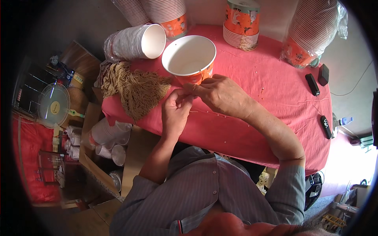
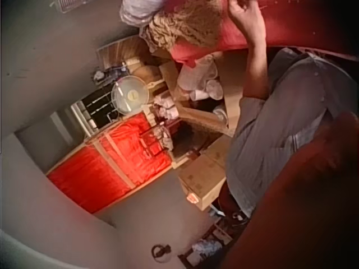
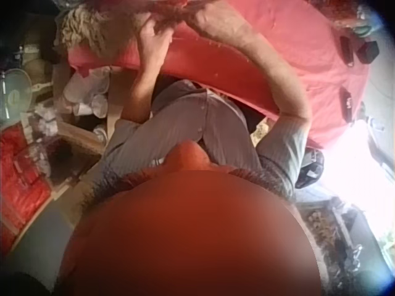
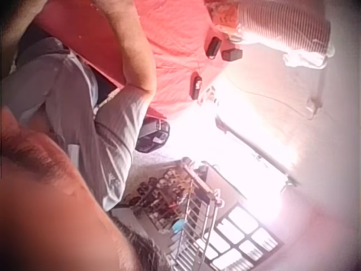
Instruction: Threading elastic strings through pre-drilled holes in decorative paper cups.
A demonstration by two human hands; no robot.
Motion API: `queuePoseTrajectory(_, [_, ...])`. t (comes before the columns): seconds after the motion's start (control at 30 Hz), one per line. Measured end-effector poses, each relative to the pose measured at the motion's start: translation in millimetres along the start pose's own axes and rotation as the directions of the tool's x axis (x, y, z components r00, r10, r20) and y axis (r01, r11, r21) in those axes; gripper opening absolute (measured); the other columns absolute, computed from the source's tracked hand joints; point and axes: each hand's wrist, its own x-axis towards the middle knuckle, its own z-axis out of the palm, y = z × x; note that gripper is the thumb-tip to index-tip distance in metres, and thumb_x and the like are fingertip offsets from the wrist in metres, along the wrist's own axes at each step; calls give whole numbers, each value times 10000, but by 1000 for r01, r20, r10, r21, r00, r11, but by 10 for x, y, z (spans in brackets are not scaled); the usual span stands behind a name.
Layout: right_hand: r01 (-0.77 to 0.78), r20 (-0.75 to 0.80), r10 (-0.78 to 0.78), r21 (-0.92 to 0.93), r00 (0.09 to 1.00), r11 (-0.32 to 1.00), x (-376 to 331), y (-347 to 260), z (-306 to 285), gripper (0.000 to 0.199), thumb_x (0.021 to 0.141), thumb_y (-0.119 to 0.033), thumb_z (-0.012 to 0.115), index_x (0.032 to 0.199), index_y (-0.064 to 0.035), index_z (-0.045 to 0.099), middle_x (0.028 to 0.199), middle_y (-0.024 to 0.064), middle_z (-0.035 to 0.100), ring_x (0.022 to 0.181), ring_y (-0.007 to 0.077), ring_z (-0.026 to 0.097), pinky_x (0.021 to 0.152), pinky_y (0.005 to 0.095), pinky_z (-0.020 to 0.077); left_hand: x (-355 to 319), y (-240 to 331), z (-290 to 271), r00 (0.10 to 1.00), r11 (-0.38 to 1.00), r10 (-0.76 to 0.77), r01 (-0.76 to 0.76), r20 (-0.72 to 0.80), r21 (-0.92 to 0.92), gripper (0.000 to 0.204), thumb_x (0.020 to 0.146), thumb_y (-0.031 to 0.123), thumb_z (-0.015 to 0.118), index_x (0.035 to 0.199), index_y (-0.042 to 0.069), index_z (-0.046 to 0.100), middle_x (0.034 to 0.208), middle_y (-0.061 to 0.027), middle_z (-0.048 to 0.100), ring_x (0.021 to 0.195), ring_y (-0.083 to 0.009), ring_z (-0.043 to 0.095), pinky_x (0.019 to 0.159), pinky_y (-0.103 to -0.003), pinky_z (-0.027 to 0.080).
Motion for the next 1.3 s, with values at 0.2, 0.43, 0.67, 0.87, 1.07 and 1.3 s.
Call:
queuePoseTrajectory(0.2, [-84,43,80,92,996,992,36,11,-83,455,940,-92,683,1393,-53,666,972,140,777,907,313,752,830,449,609,13,29,20,998,997,60,-60,-11,-56,163,1034,-74,621,1193,-44,644,1117,-99,768,1072,-141,730,969,-272,563])
queuePoseTrajectory(0.43, [-64,-202,100,178,974,982,39,86,-156,464,886,-83,715,1349,-63,685,1027,134,782,923,342,759,817,457,629,-8,20,10,996,994,89,-90,-24,-55,127,1033,-55,631,1155,-21,638,1101,-87,768,1033,-112,715,937,-263,556])
queuePoseTrajectory(0.67, [-184,-24,202,329,979,926,-15,169,-245,284,868,-31,766,1150,-64,768,1003,138,789,887,330,773,772,435,631,-3,-48,-3,994,994,98,-100,-58,-43,131,1034,-6,667,1154,34,637,1028,-35,761,724,-4,571,554,-183,418])
queuePoseTrajectory(0.87, [-125,6,129,292,992,948,-57,234,-91,195,875,-66,765,1070,-54,759,946,129,786,854,324,774,727,439,620,20,-62,0,995,995,79,-82,-62,-57,118,1038,9,672,1149,32,639,1024,-27,758,738,-2,581,560,-185,429])
queuePoseTrajectory(1.07, [-212,133,173,386,976,898,-27,211,-253,148,875,-51,745,1022,-52,759,883,118,773,799,292,765,715,409,604,33,-78,-3,996,995,72,-75,-58,-62,120,1033,16,683,1150,27,657,1019,-22,761,734,-1,582,559,-185,424])
queuePoseTrajectory(1.3, [-231,174,159,555,972,799,-23,201,-331,103,876,-31,740,973,-21,773,855,131,777,772,251,762,739,385,610,35,-17,64,995,996,58,-63,-85,-60,149,1031,-8,678,1176,26,684,968,-9,745,639,3,498,552,-183,395])
